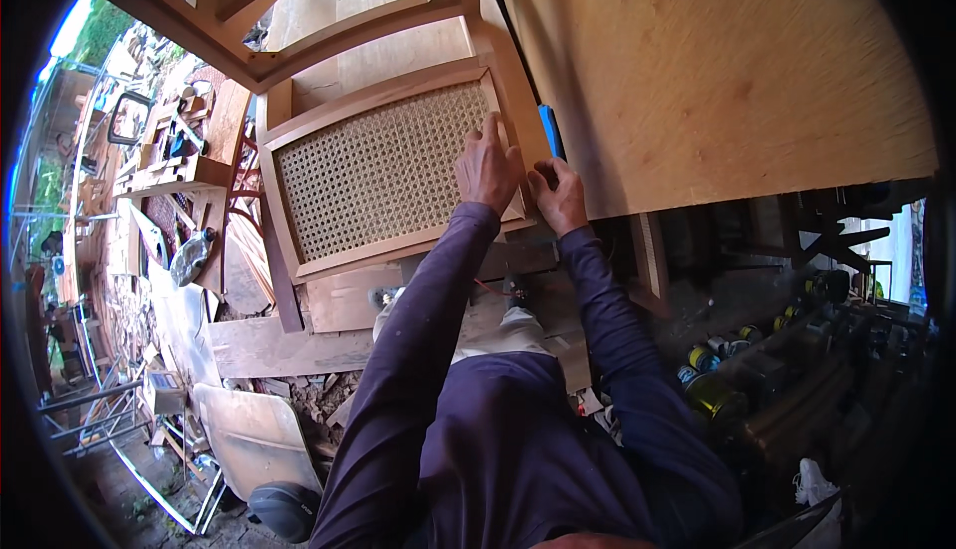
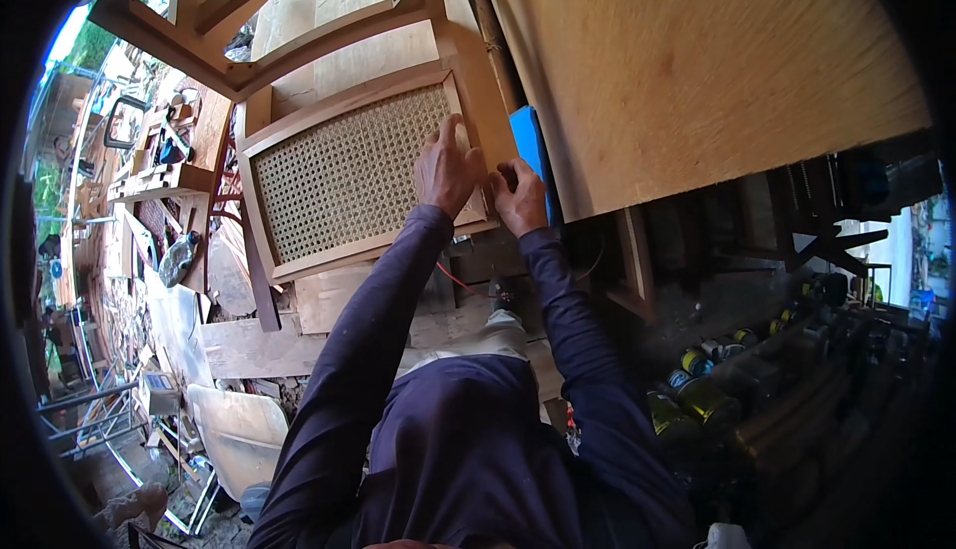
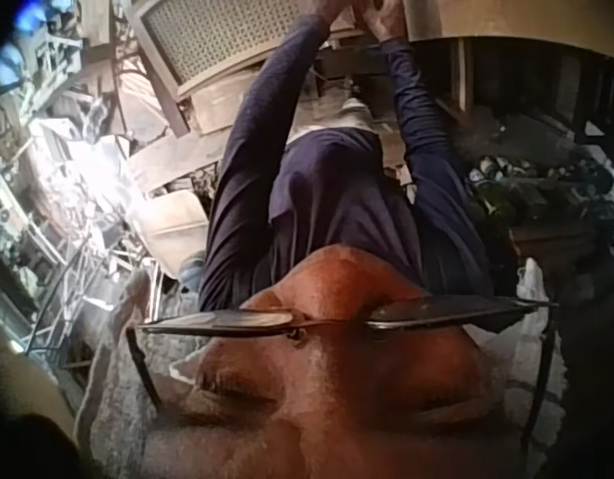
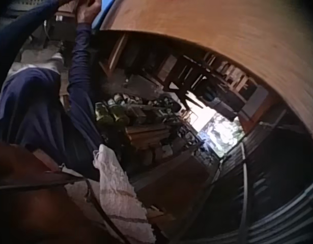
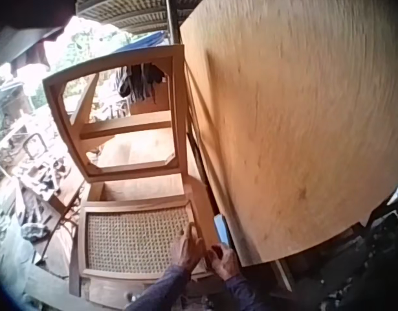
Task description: Applying glue to wooden trim strips and fitting them into the grooves of a chair frame to secure caning.
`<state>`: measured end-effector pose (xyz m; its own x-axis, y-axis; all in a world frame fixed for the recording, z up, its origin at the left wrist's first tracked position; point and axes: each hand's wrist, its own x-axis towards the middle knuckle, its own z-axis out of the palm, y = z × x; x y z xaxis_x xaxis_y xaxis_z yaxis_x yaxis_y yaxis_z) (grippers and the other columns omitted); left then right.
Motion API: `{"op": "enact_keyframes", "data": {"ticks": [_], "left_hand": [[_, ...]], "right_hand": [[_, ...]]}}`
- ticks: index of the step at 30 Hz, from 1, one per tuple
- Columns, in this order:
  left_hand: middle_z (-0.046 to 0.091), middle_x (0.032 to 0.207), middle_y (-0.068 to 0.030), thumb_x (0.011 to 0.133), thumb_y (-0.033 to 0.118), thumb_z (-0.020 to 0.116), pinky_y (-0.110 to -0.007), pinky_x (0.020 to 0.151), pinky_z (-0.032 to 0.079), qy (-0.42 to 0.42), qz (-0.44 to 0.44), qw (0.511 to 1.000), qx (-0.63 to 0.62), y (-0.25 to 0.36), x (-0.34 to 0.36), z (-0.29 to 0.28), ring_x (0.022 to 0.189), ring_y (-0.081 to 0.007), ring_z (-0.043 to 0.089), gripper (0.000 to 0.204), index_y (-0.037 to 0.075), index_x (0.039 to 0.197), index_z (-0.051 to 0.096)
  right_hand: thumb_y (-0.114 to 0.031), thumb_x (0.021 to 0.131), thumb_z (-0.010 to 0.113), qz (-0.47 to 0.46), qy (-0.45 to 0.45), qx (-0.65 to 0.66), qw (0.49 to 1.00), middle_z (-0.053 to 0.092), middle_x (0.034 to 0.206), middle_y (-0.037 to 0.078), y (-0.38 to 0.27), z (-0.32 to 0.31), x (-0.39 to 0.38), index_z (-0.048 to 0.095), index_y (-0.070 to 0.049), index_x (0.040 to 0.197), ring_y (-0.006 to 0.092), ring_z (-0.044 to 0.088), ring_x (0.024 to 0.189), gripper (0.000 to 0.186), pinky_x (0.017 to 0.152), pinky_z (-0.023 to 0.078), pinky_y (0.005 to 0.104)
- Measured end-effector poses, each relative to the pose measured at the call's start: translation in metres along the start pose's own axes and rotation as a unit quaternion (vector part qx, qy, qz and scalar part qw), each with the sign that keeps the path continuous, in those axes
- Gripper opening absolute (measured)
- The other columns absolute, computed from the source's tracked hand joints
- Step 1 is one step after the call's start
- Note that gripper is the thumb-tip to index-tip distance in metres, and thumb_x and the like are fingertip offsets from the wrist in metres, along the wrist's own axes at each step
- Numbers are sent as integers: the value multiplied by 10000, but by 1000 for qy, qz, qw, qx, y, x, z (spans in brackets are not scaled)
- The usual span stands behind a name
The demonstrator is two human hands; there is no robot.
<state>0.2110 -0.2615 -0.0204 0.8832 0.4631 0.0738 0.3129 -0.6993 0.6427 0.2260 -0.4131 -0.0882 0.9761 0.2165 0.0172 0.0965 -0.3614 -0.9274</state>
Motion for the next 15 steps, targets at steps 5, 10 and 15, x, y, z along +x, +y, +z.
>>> {"op": "enact_keyframes", "data": {"ticks": [5,10,15], "left_hand": [[670,1133,-304,880,183,726,-576,841,566,-25,-6,1000,-3,7,2,-8,990,-515,702,467,107,1312,564],[682,1146,-310,865,231,760,-565,852,565,-18,7,999,-34,-6,7,-4,990,-507,706,495,79,1299,576],[686,860,-169,828,259,812,-500,760,547,30,29,999,-16,-8,10,-1,852,-368,697,470,107,1234,631]], "right_hand": [[-133,955,756,-7,3,28,1000,776,992,202,3,-2,-4,717,29,1107,282,777,923,226,845,597,387],[-148,979,756,-21,13,28,999,745,909,90,0,-12,-1,717,44,1082,126,692,811,222,752,568,307],[-133,955,770,5,-11,62,998,768,907,138,-1,-13,3,721,34,1083,207,737,837,216,784,573,344]]}}
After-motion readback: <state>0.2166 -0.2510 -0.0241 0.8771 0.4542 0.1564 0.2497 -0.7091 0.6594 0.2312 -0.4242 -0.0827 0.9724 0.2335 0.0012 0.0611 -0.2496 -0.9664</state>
